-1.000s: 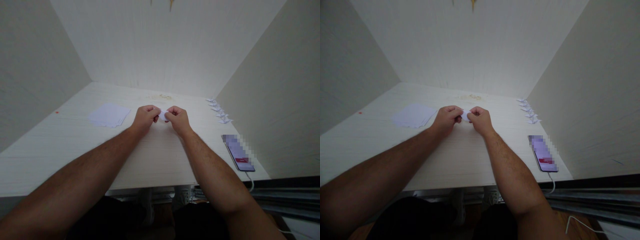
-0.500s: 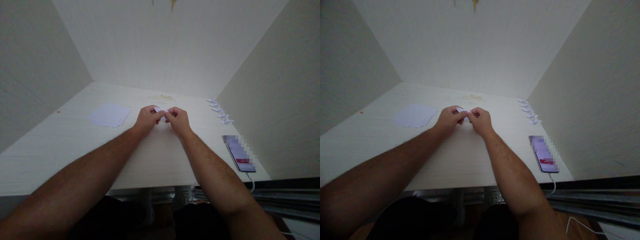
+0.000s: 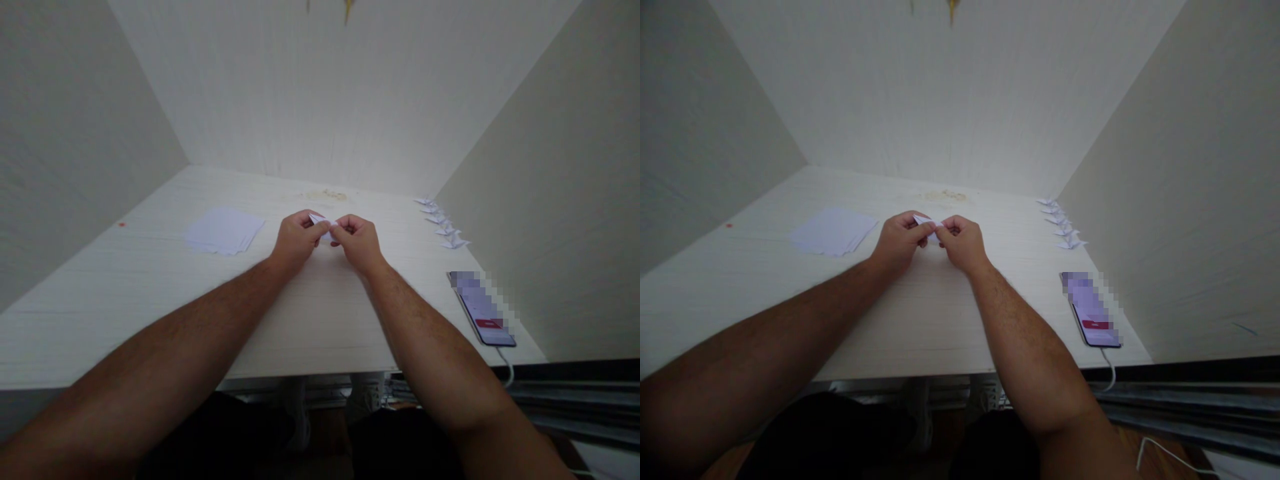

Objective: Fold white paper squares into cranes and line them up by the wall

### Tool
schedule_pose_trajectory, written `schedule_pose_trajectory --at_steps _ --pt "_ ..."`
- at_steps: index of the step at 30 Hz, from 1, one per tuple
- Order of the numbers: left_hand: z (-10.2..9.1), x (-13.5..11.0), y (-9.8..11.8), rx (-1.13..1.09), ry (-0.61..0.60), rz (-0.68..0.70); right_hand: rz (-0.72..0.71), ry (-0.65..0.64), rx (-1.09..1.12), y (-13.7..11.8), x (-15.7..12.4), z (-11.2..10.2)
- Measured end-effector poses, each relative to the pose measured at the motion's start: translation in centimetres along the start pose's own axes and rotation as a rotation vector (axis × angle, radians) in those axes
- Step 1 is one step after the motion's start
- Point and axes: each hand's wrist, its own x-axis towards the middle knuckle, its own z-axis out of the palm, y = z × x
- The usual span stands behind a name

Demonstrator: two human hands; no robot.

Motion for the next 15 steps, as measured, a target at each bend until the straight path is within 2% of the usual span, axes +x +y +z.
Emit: schedule_pose_trajectory --at_steps 6,12,15 --pt "0.0 -0.1 0.1 0.011 0.022 0.043 0.04 -0.02 0.134 -0.3 -0.1 0.2" --pt "0.2 0.5 -0.3 0.103 0.084 -0.007 0.002 -0.006 0.043 0.4 0.3 0.2" --pt "0.3 0.9 -0.7 0.085 0.076 -0.005 -0.016 -0.011 -0.023 0.8 0.7 0.1"
